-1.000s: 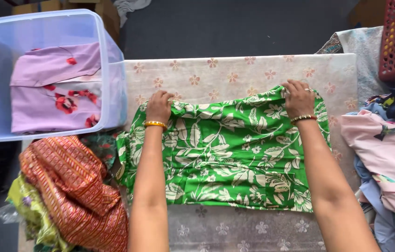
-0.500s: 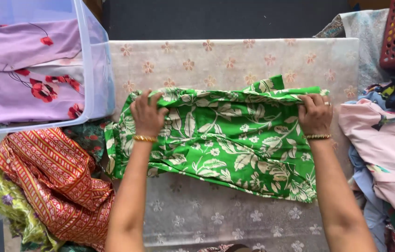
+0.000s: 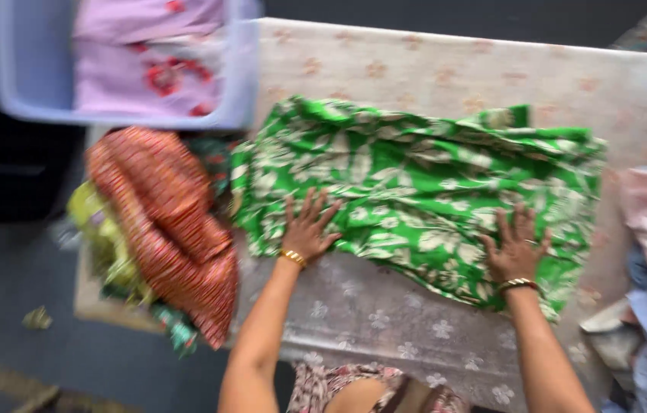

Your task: Folding various items of clothing and placing them into a plastic storage container.

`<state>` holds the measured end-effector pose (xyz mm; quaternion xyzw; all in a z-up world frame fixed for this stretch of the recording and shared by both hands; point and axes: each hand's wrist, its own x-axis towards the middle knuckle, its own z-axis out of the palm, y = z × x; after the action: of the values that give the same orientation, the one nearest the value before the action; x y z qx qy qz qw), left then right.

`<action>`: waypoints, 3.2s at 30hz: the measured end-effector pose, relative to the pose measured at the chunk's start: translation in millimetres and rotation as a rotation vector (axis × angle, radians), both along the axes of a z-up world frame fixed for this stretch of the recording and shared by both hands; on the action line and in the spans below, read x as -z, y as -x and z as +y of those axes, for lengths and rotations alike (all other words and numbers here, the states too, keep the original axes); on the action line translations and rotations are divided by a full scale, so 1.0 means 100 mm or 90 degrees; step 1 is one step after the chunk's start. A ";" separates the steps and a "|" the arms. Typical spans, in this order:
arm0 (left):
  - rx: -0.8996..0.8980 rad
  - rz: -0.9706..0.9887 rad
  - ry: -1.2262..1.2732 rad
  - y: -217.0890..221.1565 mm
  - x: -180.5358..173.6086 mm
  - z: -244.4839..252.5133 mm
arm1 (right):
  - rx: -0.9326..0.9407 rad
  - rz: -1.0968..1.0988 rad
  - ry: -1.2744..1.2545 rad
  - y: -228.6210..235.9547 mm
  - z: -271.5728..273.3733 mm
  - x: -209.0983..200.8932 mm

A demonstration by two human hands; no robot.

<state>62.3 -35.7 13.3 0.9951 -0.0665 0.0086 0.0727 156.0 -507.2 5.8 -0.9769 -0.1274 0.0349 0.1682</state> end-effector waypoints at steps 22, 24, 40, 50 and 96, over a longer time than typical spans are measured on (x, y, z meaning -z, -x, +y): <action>-0.435 -0.112 -0.037 1.11 -0.43 0.59 | -0.307 -0.043 -0.107 0.93 1.40 -0.67; -0.462 -0.092 -0.057 1.16 -0.67 0.57 | -0.316 -0.039 -0.109 0.89 1.55 -0.75; -0.466 0.065 -0.030 1.91 -0.15 2.09 | -0.527 -0.279 -0.127 -0.11 5.29 -2.24; -0.440 0.020 0.202 1.92 -0.27 2.14 | -0.443 -0.215 0.164 -0.84 6.99 -1.62; -0.564 -0.082 0.379 1.20 -0.16 0.49 | -0.046 -0.049 -0.035 0.75 -0.03 -0.95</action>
<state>-57.5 13.8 29.5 0.8618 0.3607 0.1179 0.3366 80.5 -510.5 100.3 -0.9673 -0.1695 0.0000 0.1885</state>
